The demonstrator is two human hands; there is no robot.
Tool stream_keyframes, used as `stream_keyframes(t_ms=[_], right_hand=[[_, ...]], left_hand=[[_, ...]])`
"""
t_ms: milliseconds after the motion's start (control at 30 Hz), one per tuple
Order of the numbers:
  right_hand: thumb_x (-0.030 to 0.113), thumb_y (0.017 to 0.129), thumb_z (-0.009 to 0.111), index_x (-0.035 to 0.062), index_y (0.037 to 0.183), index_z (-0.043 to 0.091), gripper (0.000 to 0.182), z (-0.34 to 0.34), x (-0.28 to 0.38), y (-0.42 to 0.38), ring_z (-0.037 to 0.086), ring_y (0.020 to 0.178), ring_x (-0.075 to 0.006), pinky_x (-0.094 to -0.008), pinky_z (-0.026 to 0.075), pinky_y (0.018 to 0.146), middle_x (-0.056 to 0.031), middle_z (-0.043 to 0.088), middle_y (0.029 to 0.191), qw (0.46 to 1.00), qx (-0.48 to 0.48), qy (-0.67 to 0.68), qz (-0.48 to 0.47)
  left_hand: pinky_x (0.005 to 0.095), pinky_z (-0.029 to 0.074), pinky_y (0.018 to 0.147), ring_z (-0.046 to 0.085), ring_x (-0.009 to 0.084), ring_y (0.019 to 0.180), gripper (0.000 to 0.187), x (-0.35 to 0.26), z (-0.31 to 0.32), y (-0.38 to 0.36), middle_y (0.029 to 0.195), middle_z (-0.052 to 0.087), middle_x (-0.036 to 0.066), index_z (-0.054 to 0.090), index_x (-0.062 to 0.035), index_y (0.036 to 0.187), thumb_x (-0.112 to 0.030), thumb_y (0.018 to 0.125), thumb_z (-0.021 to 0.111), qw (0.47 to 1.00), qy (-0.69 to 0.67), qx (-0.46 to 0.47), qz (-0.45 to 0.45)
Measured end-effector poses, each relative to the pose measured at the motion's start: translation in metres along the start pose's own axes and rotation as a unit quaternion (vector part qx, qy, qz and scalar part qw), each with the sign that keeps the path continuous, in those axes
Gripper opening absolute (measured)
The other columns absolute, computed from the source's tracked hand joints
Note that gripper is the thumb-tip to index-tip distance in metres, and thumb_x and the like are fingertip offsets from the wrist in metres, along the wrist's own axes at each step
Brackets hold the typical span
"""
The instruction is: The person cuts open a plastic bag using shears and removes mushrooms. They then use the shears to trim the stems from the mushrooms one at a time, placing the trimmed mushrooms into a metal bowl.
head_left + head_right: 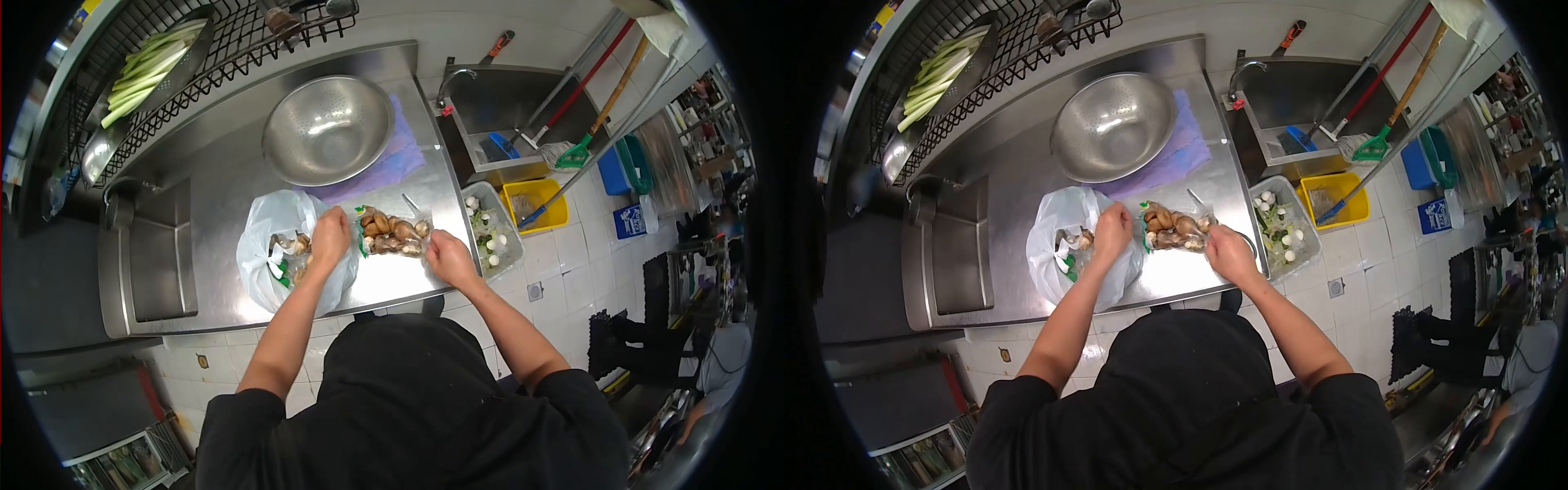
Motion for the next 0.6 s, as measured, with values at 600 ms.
stream_keyframes(t_ms=[600], right_hand=[[0.030, 0.077, 0.076, 0.0077, 0.091, 0.073, 0.027, -0.012, 0.036, 0.054, 0.072, 0.086, -0.0311, -0.0418, 0.057, 0.071, -0.0141, 0.072, 0.091, 0.916, 0.243, -0.314, -0.057]], left_hand=[[0.0442, 0.053, 0.065, 0.070, 0.0320, 0.074, 0.040, -0.047, -0.025, 0.021, 0.078, 0.070, 0.010, 0.066, -0.0127, 0.103, -0.049, 0.085, 0.066, 0.846, 0.170, 0.368, 0.346]])
Point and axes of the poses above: each hand's wrist, its own y-axis towards the middle knuckle, its own z-axis out of the palm, x = y × z, the point moved 1 cm from there along y, towards the middle knuckle
